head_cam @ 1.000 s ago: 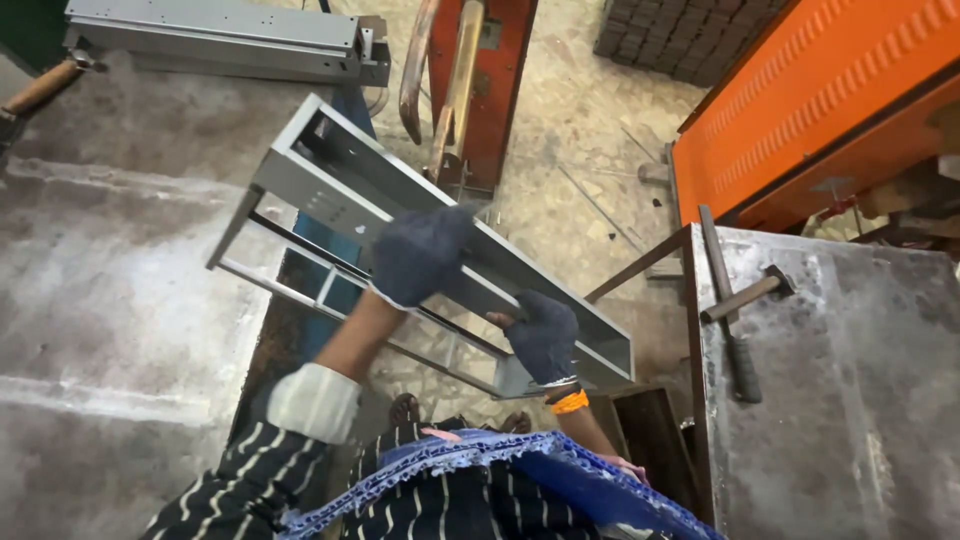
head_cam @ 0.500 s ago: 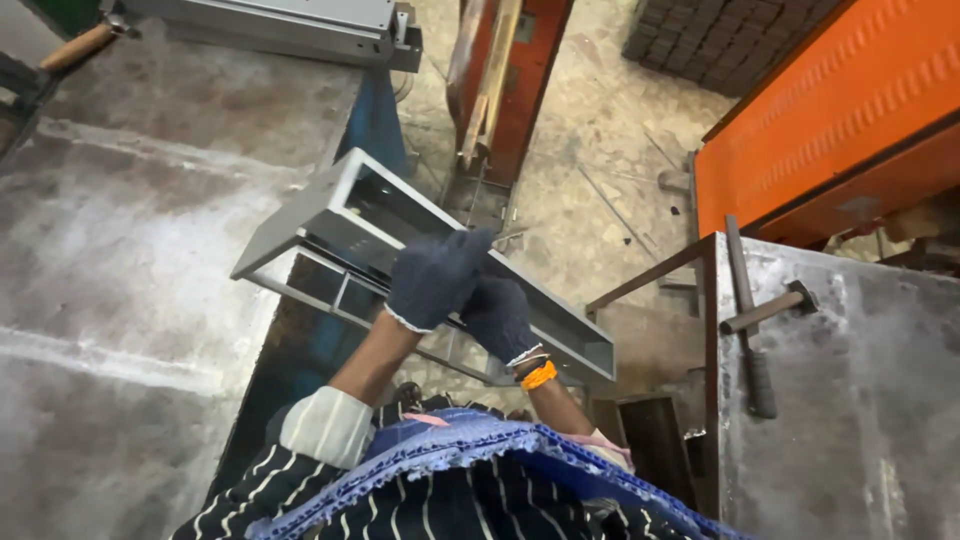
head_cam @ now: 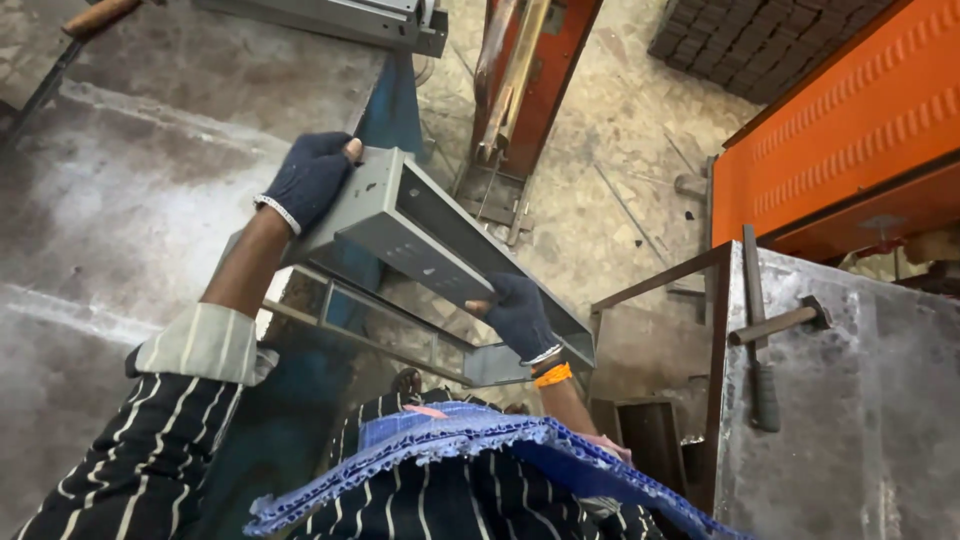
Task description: The person places a flat sheet-metal panel into a press brake, aligns it against the guide, and pulls the machine lever to bend the panel edge. They then set the bent panel onto a stack of finished panels and pick up the next flat panel to repeat the bending cycle.
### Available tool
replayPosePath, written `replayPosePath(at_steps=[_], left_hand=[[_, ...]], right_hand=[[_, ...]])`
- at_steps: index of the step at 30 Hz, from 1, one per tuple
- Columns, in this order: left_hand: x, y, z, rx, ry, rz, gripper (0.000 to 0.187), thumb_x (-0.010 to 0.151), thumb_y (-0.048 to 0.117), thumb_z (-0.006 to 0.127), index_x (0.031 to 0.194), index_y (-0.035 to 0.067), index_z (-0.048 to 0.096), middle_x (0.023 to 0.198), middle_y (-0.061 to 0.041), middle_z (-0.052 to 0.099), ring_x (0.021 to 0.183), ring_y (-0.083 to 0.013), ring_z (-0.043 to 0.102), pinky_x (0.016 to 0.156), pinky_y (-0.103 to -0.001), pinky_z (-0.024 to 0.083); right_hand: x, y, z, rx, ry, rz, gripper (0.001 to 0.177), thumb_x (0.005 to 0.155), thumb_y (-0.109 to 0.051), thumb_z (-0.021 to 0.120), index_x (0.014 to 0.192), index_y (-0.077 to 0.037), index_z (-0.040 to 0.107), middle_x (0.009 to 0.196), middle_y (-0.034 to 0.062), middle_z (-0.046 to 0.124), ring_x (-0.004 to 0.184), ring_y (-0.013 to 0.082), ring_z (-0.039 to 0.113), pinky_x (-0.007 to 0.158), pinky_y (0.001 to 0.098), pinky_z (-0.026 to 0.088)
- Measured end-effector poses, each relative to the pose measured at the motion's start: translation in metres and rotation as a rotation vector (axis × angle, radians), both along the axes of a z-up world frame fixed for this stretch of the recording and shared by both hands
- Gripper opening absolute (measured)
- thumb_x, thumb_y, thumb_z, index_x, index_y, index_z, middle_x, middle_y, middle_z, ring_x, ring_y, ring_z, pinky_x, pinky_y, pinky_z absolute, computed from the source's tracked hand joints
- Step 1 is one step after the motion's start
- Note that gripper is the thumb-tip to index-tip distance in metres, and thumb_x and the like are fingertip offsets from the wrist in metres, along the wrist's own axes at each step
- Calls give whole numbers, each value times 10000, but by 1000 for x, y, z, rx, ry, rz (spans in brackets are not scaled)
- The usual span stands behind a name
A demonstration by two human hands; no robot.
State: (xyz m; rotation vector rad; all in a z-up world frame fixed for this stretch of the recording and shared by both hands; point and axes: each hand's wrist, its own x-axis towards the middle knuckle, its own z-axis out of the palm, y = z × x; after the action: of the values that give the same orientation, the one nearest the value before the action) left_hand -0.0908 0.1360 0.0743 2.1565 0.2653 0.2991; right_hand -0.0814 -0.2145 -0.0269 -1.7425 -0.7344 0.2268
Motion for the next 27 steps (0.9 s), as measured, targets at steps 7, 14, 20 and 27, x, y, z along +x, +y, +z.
replayPosePath(at_steps=[7,14,20,27], left_hand=[[-19,-44,-16,-202,149,111,380,1036,319,596,1037,-24,759,813,-77,688,732,-118,564,678,-332,466],[-31,-94,-10,-367,120,136,365,1029,311,581,956,5,767,724,0,665,640,-86,540,603,-293,446],[-31,-113,-36,-373,-25,200,361,1049,289,580,954,-19,743,729,-16,674,662,-78,547,630,-287,447],[-24,-118,-11,-188,-62,402,405,1075,323,561,958,-32,715,725,-79,663,677,-135,560,652,-343,447]], right_hand=[[5,-19,-6,-323,-213,-68,503,730,-334,923,621,-3,562,567,171,416,520,196,342,505,404,365],[11,-34,-26,-162,41,7,469,821,-454,809,834,-6,673,651,104,602,616,145,524,566,374,442],[8,-26,17,32,23,65,584,957,-491,661,1277,-2,667,1035,163,743,913,202,688,739,349,545],[24,-2,13,-10,-102,-54,587,1090,-528,500,1374,-28,619,1147,143,737,1078,187,703,890,345,545]])
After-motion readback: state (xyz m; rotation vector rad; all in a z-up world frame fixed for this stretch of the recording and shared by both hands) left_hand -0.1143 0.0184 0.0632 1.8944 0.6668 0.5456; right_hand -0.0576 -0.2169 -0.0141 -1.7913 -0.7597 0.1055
